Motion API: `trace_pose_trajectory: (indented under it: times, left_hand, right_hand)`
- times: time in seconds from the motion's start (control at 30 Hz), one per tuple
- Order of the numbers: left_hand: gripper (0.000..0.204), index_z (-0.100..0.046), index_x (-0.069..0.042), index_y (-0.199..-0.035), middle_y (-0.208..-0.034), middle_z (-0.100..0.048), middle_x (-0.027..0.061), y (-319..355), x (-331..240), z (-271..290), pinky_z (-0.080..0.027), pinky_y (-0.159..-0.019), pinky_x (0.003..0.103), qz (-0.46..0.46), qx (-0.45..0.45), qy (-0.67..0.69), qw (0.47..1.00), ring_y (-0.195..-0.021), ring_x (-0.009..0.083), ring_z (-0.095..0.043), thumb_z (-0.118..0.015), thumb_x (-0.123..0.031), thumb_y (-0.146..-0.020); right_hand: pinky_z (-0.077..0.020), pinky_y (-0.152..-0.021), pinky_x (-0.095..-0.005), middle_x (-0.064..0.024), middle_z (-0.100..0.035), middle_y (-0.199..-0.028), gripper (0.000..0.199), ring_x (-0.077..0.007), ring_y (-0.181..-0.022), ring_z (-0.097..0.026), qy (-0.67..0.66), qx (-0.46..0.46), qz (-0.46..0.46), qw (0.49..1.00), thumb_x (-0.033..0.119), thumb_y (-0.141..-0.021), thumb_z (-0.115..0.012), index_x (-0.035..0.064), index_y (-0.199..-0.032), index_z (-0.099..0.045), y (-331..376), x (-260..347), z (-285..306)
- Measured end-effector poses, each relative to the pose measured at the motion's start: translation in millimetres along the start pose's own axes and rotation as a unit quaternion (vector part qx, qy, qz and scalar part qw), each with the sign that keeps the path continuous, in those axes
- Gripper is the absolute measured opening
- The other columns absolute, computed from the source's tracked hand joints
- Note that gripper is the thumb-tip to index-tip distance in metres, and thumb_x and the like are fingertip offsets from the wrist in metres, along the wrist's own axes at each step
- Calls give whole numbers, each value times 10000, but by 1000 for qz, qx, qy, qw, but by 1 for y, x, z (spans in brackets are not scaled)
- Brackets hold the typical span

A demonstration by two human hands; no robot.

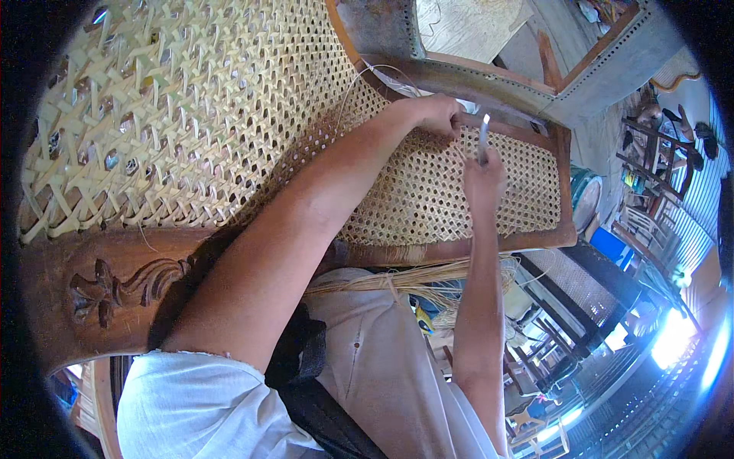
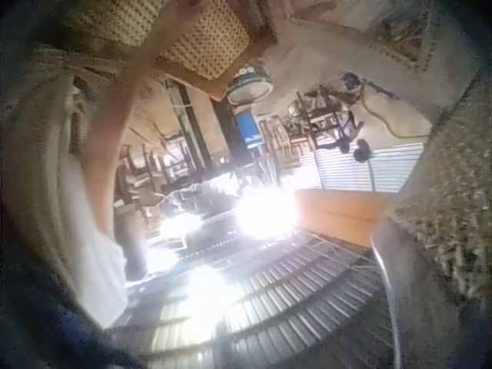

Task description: Repairing and weaving the backrest of a rattan chair using strips of cane and adhesive.

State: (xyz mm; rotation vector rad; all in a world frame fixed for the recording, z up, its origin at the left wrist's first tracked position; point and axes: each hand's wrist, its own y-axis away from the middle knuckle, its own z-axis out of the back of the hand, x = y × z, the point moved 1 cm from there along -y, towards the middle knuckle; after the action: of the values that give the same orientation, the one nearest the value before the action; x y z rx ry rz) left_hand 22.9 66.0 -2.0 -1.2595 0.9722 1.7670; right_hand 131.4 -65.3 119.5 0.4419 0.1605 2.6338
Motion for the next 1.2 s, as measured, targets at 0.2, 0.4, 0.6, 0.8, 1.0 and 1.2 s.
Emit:
trace_pose_trajectory:
  times: [0.2, 0.4, 0.6, 0.8, 1.0, 1.2]
  left_hand:
    - [192, -745, -88, -906, -874, -724, 55, -8, -8, -10, -515, -664, 320, -20, -20, 37, 999, -728, 188, -670, -748, -195, -747]
    - [228, -753, -93, -970, -927, -697, -15, -19, -20, -25, -498, -638, 269, 46, 147, 259, 953, -727, 92, -604, -683, -291, -880]
    - [220, -744, -89, -951, -800, -655, -18, -18, -4, -15, -488, -631, 259, -24, 8, 169, 985, -695, 87, -594, -688, -289, -877]
    - [222, -713, -47, -869, -871, -610, 8, -23, 12, -25, -499, -652, 281, -42, 5, 123, 992, -722, 116, -611, -680, -266, -860]
    - [230, -664, -29, -782, -800, -650, 16, -19, 6, -19, -505, -685, 293, -15, 19, 89, 996, -702, 133, -623, -626, -246, -850]
    - [236, -652, -29, -781, -848, -666, 58, -17, 5, -21, -497, -697, 313, 16, -8, 47, 999, -734, 155, -633, -632, -260, -823]
  right_hand:
    - [-428, -590, -437, -174, -552, -680, 94, -326, -568, -519, -36, -44, 33, 998, 73, -790, -575, 5, -808, -513, 4, -27, 32]
    - [-432, -576, -386, -75, -532, -708, 105, -194, -573, -514, -181, 14, -34, 983, 89, -809, -582, 22, -855, -516, -10, -9, 40]
    - [-486, -653, -420, -146, -635, -764, 213, -293, -695, -633, 22, 48, -25, 998, 208, -832, -626, 35, -946, -573, 7, 19, 60]
    - [-506, -736, -493, -225, -677, -855, 211, -407, -831, -655, 188, 153, 19, 970, 249, -833, -617, 52, -875, -682, 7, 30, 51]
    - [-512, -748, -500, -237, -673, -846, 211, -417, -811, -655, 222, 148, 22, 963, 195, -810, -602, 17, -874, -694, 0, 38, 32]
    - [-517, -759, -490, -249, -672, -863, 210, -413, -822, -659, 153, 93, 6, 984, 179, -816, -591, 17, -882, -706, 11, 27, 21]
